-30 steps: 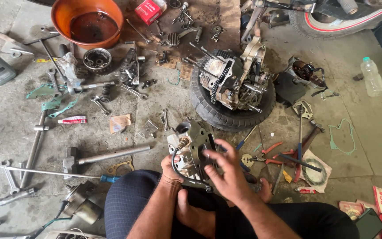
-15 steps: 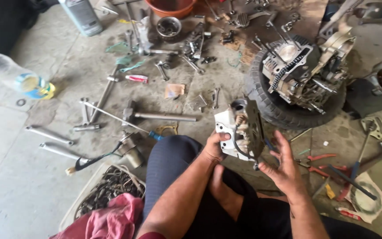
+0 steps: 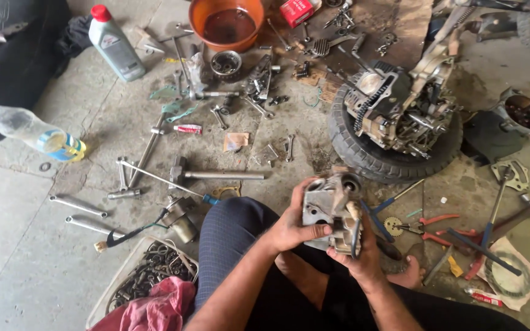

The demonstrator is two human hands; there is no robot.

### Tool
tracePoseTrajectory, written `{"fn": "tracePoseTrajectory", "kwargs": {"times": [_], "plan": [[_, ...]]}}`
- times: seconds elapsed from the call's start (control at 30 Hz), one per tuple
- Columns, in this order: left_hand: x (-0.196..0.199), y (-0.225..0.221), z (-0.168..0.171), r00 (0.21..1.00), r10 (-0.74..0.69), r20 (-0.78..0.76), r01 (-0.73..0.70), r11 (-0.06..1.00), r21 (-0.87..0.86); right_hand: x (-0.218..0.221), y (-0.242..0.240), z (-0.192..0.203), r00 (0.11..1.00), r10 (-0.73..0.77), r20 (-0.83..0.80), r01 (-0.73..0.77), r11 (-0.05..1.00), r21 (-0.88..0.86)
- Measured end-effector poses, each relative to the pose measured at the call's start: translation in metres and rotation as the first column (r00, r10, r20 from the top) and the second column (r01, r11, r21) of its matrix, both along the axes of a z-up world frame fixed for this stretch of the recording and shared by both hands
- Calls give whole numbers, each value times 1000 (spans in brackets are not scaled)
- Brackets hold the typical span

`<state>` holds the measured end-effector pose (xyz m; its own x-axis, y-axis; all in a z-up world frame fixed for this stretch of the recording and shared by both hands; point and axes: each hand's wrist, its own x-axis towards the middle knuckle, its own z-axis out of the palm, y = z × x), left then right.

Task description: The person sits on the workshop floor servicing a motorcycle engine cylinder head and piston. They use a T-handle wrench on the engine, wipe parts with a pink rag, handle piston rings and small components, and fit parts onto the cylinder.

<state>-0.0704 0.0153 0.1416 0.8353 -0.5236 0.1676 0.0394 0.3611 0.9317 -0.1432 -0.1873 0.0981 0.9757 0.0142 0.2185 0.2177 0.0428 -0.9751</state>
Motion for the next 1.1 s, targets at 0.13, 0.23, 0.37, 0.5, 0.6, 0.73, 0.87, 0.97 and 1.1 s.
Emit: {"fn": "tracePoseTrajectory", "kwargs": {"times": [0.13, 0.23, 0.37, 0.5, 0.6, 0.73, 0.87, 0.97, 1.1], "plan": [[0, 8, 3, 992, -13, -127, 16, 1000, 20, 7, 10, 31, 997, 55, -48, -52, 996, 73], [11, 17, -35, 979, -24, -203, 28, 999, 20, 11, 14, 40, 999, 28, -25, -29, 999, -41], [22, 16, -36, 941, -120, -315, 85, 989, -124, 13, 17, 37, 999, -37, -24, 35, 993, -111], [37, 19, -108, 888, -55, -457, -21, 987, -159, 21, 17, 17, 999, -45, -4, 44, 988, -148], [75, 41, -253, 729, -124, -673, -23, 978, -205, 20, 9, 2, 1000, -4, 22, 7, 994, -110], [63, 52, -245, 663, 11, -749, -204, 965, -167, 18, 6, 6, 999, 42, -3, -42, 978, -203], [53, 42, -163, 776, -88, -624, -134, 945, -299, 21, 6, 18, 1000, -6, -28, 0, 975, -222], [48, 36, -141, 784, -114, -610, -115, 939, -324, 22, -5, 29, 999, 14, -50, -28, 955, -294], [35, 15, -94, 771, -69, -633, -151, 946, -288, 23, -19, 41, 990, 34, -140, -83, 931, -355]]}}
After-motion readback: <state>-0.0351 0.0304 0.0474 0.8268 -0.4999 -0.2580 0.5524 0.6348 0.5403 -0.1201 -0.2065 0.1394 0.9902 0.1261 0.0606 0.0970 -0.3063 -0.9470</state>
